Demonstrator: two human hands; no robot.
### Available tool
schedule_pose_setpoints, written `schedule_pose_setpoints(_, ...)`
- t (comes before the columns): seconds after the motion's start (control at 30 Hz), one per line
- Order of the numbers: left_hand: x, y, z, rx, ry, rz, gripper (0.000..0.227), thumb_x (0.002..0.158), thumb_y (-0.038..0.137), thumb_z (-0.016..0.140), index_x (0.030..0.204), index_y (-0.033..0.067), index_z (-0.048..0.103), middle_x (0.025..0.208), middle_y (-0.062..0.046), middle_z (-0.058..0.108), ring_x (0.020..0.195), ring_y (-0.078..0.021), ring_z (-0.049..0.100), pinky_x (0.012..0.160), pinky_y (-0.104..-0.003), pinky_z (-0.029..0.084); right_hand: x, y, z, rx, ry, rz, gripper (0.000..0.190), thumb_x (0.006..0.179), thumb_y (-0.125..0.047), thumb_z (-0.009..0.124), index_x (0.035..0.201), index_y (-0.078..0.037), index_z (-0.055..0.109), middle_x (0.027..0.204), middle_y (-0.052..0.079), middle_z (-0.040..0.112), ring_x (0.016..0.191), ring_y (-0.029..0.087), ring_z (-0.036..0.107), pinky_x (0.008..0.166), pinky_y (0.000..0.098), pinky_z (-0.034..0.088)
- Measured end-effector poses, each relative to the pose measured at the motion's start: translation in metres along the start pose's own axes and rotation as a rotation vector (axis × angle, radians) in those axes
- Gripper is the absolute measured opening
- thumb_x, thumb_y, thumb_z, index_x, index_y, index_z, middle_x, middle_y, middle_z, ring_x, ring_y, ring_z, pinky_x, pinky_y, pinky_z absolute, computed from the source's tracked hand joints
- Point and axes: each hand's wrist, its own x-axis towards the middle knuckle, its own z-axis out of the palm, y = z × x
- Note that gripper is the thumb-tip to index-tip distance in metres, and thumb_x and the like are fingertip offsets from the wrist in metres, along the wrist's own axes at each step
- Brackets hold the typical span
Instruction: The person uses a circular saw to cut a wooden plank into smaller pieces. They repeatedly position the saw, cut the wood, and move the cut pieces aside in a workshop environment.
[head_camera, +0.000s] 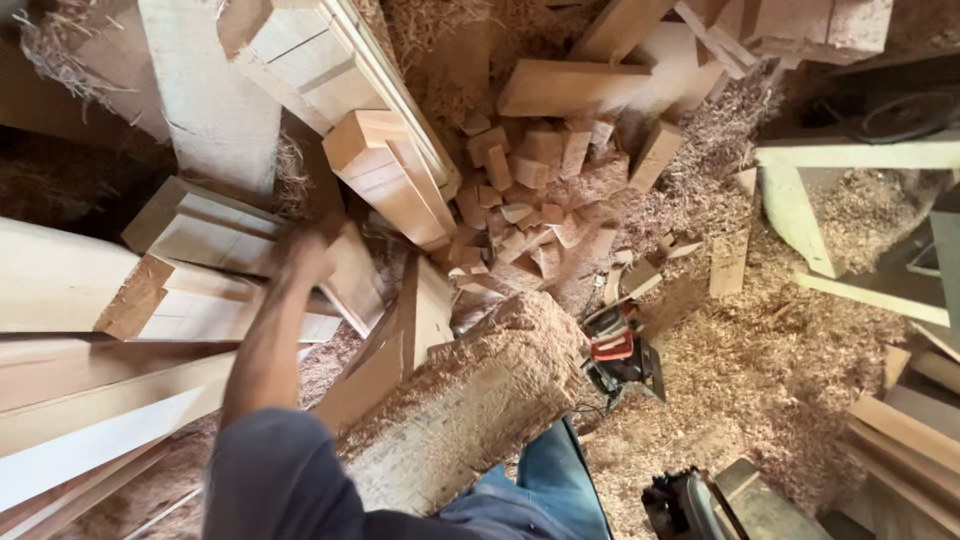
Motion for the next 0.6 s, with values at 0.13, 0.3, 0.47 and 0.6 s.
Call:
schedule_pose_setpoints(0.13,-0.081,-0.048,0.017,-0.049,0.051,-0.018,0.076,0.067,0.026,0.092,0.128,-0.0049,0.059,0.127,-0.031,0.061,0.117,-0.0436,0.061,0.096,-0.05,0.052,-0.001,0.012,-0.007,-0.001,-0.003,-0.019,0.065,0.084,-0.031,0.072,0.145,-0.047,0.054,0.115,0.012,0.077,0.103,0.035,0.072,0.089,0.0464,0.058)
schedule_pose_setpoints(0.3,-0.195,-0.068,0.016,-0.115,-0.016,-0.19,0.065,0.073,0.032,0.082,0.129,0.0037,0.063,0.131,-0.023,0.067,0.122,-0.0407,0.066,0.103,-0.05,0.054,-0.006,0.023,-0.009,-0.041,-0.023,-0.076,0.066,0.084,-0.032,0.071,0.145,-0.047,0.054,0.116,0.012,0.077,0.106,0.035,0.071,0.09,0.0464,0.058)
schedule_pose_setpoints(0.47,-0.317,-0.057,-0.023,-0.204,0.202,-0.17,0.079,0.064,0.039,0.09,0.127,0.0036,0.058,0.13,-0.024,0.061,0.116,-0.0438,0.062,0.097,-0.055,0.051,-0.01,0.032,-0.037,-0.098,-0.035,-0.191,0.066,0.085,-0.032,0.071,0.146,-0.047,0.053,0.117,0.012,0.076,0.108,0.036,0.071,0.091,0.0464,0.057)
schedule_pose_setpoints(0.6,-0.407,-0.015,-0.073,-0.322,0.432,-0.07,0.071,0.072,0.042,0.083,0.126,0.003,0.057,0.122,-0.023,0.065,0.107,-0.0381,0.066,0.091,-0.053,0.055,-0.008,0.027,-0.068,-0.136,0.008,-0.338,0.066,0.085,-0.032,0.071,0.146,-0.047,0.053,0.118,0.012,0.076,0.11,0.036,0.071,0.092,0.0463,0.057)
